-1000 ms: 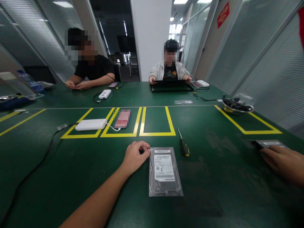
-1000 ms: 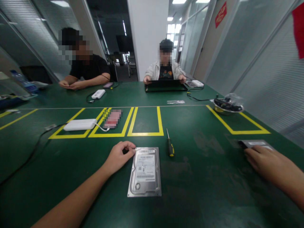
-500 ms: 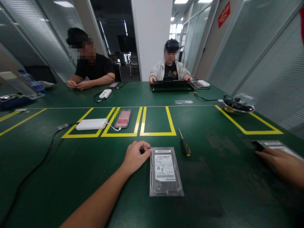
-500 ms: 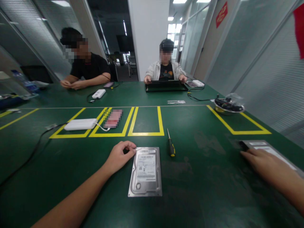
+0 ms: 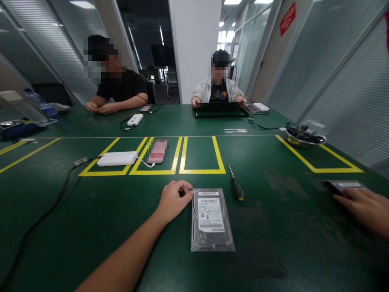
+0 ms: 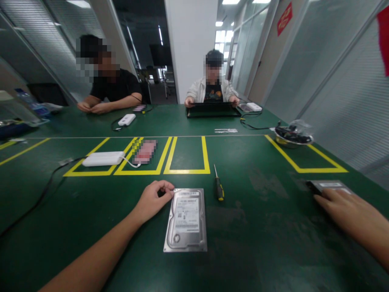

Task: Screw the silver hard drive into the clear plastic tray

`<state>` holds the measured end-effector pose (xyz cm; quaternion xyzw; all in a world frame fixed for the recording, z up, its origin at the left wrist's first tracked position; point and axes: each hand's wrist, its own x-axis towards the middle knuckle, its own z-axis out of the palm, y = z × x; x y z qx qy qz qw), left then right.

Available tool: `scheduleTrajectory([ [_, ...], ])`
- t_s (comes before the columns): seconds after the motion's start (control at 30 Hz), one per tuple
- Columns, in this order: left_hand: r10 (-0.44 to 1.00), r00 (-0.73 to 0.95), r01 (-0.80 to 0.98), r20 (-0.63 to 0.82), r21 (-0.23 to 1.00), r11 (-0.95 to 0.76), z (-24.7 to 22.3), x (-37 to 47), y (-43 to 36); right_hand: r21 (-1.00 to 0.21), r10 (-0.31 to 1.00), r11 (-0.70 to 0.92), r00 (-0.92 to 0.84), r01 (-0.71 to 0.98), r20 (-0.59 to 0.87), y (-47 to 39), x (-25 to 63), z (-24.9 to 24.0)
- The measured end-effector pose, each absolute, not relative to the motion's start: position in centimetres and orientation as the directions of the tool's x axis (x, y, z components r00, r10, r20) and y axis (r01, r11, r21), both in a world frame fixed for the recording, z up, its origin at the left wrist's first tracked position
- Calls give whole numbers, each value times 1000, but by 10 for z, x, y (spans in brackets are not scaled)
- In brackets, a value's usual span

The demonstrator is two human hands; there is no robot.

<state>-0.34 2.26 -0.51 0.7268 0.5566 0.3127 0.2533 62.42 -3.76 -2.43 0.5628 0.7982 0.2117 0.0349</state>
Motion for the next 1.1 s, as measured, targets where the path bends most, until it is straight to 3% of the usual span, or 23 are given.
scheduleTrajectory([
  [0.17, 968, 182, 651, 171, 717, -249, -5, -3, 22, 444, 893, 336, -430, 831, 130, -36, 628, -25],
  [0.37, 967, 185, 651, 175, 715, -254, -5, -4, 22, 525, 843, 352, -507, 775, 181, -36, 629, -29],
  [0.7, 967, 186, 651, 175, 715, -255, -5, -4, 23, 549, 896, 278, -419, 788, 147, -39, 615, -23],
  [1.1, 966, 187, 650, 178, 715, -258, -6, -4, 23, 613, 889, 255, -431, 747, 155, -39, 617, -26],
])
